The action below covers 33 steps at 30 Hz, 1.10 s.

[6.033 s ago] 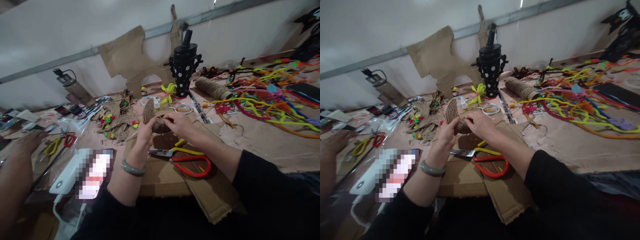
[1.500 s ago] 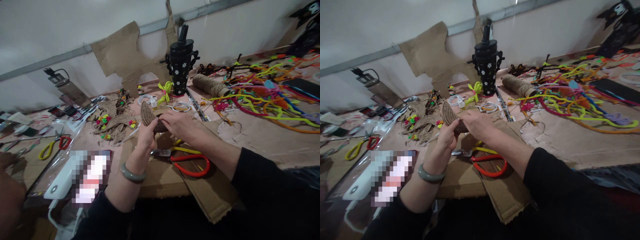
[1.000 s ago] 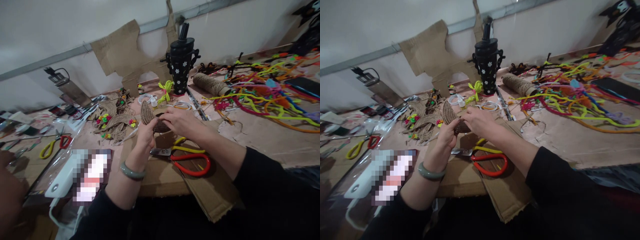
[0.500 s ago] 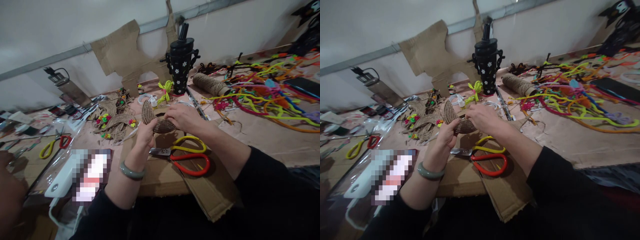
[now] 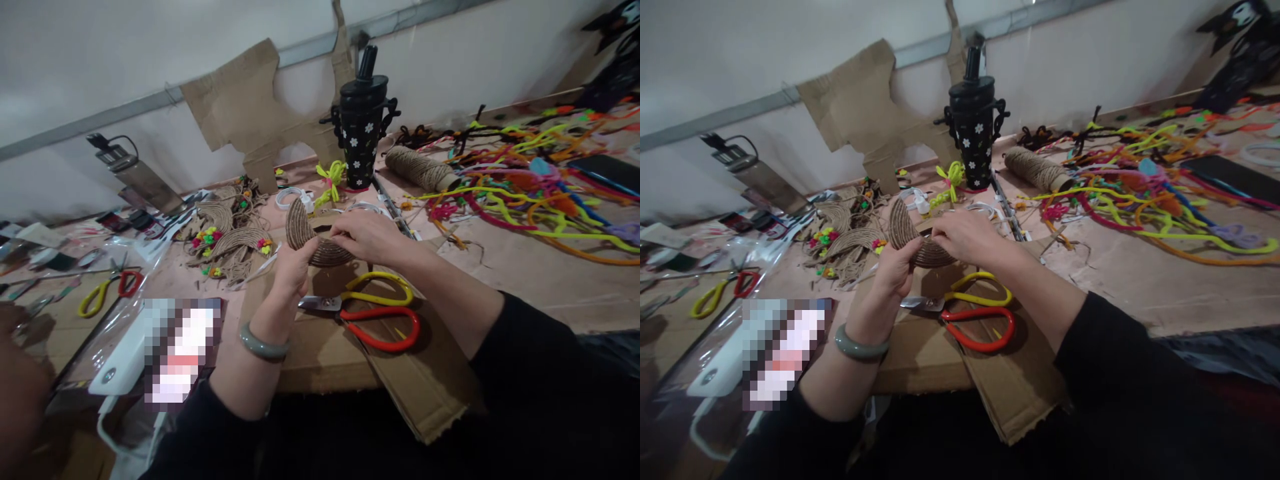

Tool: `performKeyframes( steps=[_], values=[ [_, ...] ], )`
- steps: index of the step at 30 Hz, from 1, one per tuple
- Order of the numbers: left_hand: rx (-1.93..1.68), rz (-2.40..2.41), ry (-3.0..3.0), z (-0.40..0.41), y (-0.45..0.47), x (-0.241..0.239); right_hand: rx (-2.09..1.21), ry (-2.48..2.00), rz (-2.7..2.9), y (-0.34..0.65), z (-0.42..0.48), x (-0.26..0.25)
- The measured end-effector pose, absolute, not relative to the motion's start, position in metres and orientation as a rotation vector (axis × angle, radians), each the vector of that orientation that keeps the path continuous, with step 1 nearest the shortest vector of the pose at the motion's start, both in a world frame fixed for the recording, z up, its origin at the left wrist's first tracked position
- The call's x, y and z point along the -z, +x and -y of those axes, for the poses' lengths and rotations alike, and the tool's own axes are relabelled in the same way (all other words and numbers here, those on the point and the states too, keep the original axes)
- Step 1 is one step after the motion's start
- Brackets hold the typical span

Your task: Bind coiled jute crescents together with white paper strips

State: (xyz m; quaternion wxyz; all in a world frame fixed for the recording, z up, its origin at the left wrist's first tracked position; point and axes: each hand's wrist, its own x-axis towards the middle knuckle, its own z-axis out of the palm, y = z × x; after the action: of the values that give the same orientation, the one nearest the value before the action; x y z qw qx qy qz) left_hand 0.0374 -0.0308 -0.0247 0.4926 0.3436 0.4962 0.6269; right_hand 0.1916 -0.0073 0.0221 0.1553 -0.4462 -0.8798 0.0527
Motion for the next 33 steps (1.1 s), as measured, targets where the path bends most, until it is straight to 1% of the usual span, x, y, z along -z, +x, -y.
performKeyframes(
  steps=[6, 17, 27, 33],
  values=[
    [-1.529, -1.181, 0.894, 0.0308, 0.0376, 0.0263, -0.163, -1.377, 2.512, 0.192, 0.0048, -0.0214],
    [-1.517, -1.188, 0.937, 0.0311, 0.0373, 0.0267, -0.247, -1.354, 2.594, 0.1921, 0.0037, -0.0224],
    [-1.446, -1.189, 0.953, 0.032, 0.0338, 0.0244, -0.413, -1.298, 2.628, 0.1943, 0.0007, -0.0193],
    [-1.46, -1.042, 0.807, 0.0337, 0.0363, 0.017, -0.536, -1.355, 2.449, 0.1904, 0.0014, -0.0175]
  ],
)
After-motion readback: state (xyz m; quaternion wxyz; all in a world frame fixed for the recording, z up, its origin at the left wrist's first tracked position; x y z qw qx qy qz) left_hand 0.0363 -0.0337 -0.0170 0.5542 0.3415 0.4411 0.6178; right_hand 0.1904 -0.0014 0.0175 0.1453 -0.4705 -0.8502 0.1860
